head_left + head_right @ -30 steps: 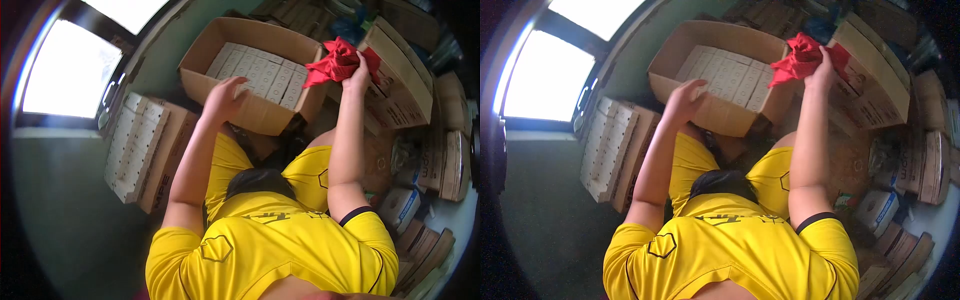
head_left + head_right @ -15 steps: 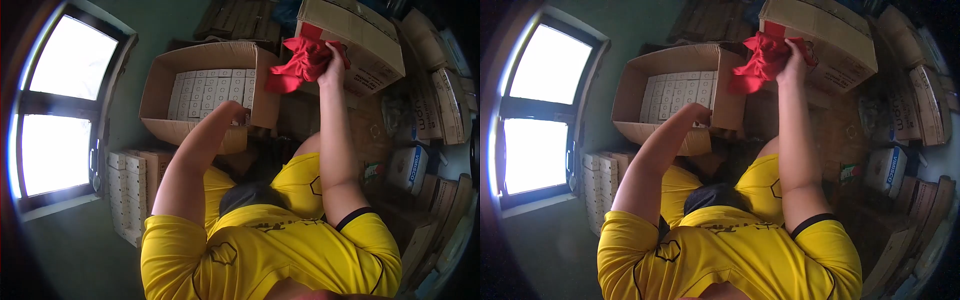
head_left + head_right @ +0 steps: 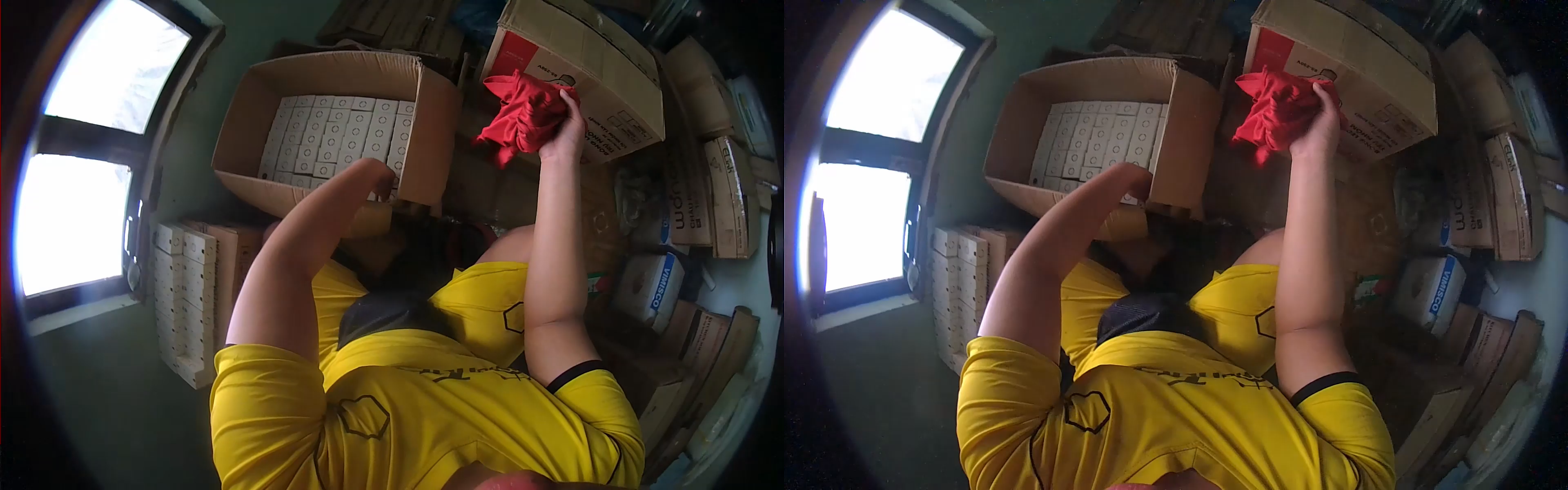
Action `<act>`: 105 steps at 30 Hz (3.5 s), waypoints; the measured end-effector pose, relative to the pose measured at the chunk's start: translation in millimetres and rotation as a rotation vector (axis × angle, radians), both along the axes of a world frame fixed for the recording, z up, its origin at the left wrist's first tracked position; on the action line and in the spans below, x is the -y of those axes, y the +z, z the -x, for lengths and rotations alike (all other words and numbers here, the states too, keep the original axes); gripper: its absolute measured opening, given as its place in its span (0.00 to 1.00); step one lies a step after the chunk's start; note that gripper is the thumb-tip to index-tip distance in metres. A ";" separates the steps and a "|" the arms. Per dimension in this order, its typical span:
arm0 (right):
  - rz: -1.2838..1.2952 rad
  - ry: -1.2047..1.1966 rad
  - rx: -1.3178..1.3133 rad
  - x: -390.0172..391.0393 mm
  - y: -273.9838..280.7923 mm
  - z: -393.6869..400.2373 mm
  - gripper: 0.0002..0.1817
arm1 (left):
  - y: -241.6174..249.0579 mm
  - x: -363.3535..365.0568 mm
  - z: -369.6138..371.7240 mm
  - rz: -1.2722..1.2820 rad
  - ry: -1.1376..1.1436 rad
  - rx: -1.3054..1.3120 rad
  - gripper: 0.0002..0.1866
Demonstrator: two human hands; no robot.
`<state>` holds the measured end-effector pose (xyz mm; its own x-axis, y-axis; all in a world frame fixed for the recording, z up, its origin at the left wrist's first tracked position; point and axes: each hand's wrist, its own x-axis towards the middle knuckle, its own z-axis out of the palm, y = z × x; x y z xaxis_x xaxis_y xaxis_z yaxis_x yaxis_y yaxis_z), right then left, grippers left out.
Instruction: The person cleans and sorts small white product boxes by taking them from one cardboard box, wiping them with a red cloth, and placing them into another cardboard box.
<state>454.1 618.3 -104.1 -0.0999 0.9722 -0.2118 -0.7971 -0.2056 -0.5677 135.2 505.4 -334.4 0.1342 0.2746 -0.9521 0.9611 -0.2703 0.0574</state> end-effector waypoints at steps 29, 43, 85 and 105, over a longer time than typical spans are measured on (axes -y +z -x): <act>-0.086 0.175 -0.069 -16.2 -8.0 14.6 0.44 | 256.8 148.4 21.5 -0.889 1.405 1.310 0.25; -0.882 0.274 0.254 202.9 66.8 129.0 0.40 | 269.3 179.1 -94.4 0.137 2.115 2.563 0.29; -0.270 0.552 0.053 219.5 36.5 154.0 0.33 | 263.0 159.9 -75.2 -1.396 1.201 1.291 0.26; -0.248 0.656 0.254 165.3 75.2 163.6 0.36 | 185.6 171.9 -28.2 -0.657 1.867 2.085 0.20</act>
